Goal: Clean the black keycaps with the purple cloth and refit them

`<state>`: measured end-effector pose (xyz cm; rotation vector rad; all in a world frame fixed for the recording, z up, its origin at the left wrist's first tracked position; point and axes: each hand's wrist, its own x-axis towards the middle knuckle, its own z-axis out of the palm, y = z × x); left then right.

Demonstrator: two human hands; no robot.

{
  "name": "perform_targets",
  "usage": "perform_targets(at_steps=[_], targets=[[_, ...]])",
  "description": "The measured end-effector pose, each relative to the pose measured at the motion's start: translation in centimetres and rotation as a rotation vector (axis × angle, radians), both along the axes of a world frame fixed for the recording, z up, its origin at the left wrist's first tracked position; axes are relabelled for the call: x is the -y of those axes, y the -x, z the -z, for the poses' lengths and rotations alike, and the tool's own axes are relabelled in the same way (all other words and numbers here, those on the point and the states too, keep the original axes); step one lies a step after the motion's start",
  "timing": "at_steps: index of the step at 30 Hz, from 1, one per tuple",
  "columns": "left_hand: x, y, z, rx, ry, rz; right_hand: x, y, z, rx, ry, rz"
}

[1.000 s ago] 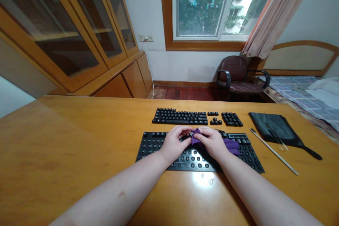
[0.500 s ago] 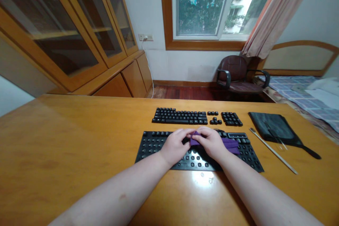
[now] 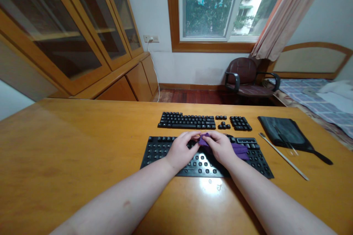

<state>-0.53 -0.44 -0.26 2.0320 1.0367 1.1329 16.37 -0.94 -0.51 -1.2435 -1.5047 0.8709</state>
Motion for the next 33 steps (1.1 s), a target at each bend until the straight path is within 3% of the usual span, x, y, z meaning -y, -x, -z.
perform_targets(at_steps=[11, 21, 26, 30, 33], targets=[[-0.8, 0.2, 0.1, 0.063, -0.052, -0.066, 0.0, 0.2, 0.7, -0.077, 0.025, 0.028], [-0.8, 0.1, 0.0, 0.081, 0.018, -0.069, 0.1, 0.0, 0.4, -0.035, 0.011, 0.001], [-1.5, 1.5, -3.1, -0.13, 0.079, -0.024, 0.0, 0.0, 0.2, -0.108, 0.082, 0.055], [-2.1, 3.3, -6.2, -0.428, -0.022, 0.032, 0.1, 0.1, 0.2, -0.116, 0.094, 0.055], [-2.5, 4.1, -6.8, -0.659, -0.039, 0.055, 0.1, 0.1, 0.3, -0.096, 0.084, 0.059]])
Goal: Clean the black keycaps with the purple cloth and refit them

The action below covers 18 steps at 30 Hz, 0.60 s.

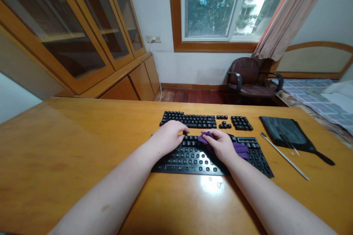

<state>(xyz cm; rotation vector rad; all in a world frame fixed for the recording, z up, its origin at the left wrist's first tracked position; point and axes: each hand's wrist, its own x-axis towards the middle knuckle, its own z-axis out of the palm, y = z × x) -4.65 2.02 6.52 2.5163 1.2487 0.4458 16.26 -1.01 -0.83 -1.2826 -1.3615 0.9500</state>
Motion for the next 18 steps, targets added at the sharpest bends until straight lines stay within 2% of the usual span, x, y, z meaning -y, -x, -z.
perform_targets(at_steps=[3, 6, 12, 18], targets=[[-0.2, 0.4, 0.4, -0.196, 0.065, 0.005, 0.0, 0.0, 0.1, 0.018, -0.009, -0.006], [-0.4, 0.5, 0.9, -0.304, 0.103, 0.004, 0.0, 0.0, -0.1, 0.03, -0.017, -0.016], [-0.4, 0.5, 1.1, -0.329, 0.131, 0.04, 0.0, 0.2, -0.3, 0.044, -0.023, -0.013], [-0.4, 0.4, 1.3, -0.349, 0.186, 0.008, 0.0, 0.1, -0.2, 0.044, -0.026, -0.012]])
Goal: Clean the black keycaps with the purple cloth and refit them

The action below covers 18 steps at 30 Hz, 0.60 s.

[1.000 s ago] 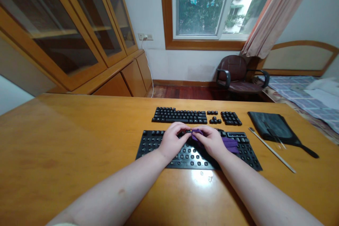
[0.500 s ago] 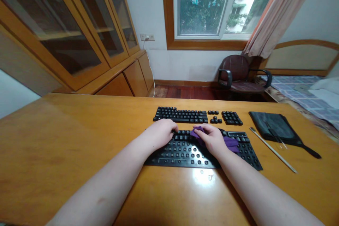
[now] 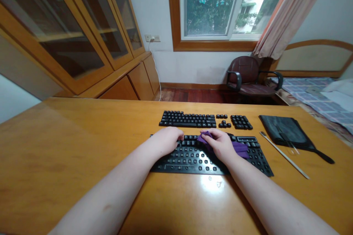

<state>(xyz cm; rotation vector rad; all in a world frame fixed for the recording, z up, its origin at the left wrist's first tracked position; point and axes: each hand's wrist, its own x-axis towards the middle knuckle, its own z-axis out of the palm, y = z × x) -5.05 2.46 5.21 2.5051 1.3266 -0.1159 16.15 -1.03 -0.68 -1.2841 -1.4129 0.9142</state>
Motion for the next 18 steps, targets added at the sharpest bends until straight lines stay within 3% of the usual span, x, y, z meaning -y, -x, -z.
perform_targets(at_steps=[18], targets=[[0.31, -0.35, 0.44, 0.025, -0.067, -0.01, -0.05, -0.09, 0.21, 0.021, -0.013, -0.013]])
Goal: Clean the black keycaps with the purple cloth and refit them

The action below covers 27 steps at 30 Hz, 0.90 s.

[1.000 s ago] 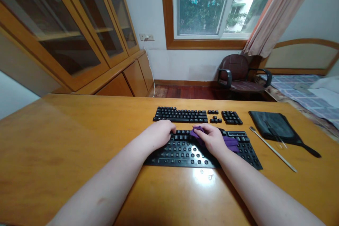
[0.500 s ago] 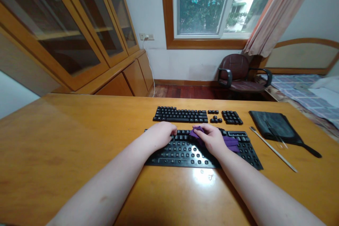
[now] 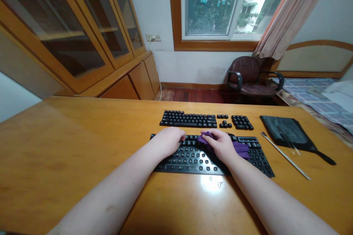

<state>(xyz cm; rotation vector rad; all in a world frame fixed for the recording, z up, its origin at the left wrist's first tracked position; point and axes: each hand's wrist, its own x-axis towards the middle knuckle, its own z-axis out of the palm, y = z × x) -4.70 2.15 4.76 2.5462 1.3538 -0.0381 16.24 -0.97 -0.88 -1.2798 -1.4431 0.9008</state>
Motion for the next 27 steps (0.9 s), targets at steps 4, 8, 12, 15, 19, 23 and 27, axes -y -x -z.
perform_targets(at_steps=[4, 8, 12, 15, 19, 23, 27], targets=[[0.01, 0.09, 0.02, -0.002, -0.047, -0.022, 0.03, 0.03, -0.09, -0.005, -0.005, 0.0], [-0.1, 0.15, -0.09, 0.001, -0.027, -0.003, 0.06, 0.03, 0.04, -0.009, -0.002, 0.0], [-0.25, 0.26, -0.19, 0.013, 0.001, -0.004, 0.03, 0.02, 0.29, -0.012, 0.002, 0.007], [-0.44, 0.4, -0.15, 0.027, 0.011, -0.026, 0.03, 0.02, 0.37, -0.016, 0.002, 0.006], [-0.68, 0.57, 0.11, 0.029, 0.024, -0.059, 0.08, 0.0, 0.26, -0.015, 0.001, 0.001], [-0.83, 0.69, 0.37, 0.039, 0.026, -0.046, 0.08, -0.01, 0.1, -0.006, -0.001, -0.005], [-0.9, 0.8, 0.31, 0.039, 0.03, -0.039, 0.04, 0.01, 0.08, -0.012, -0.001, 0.0]])
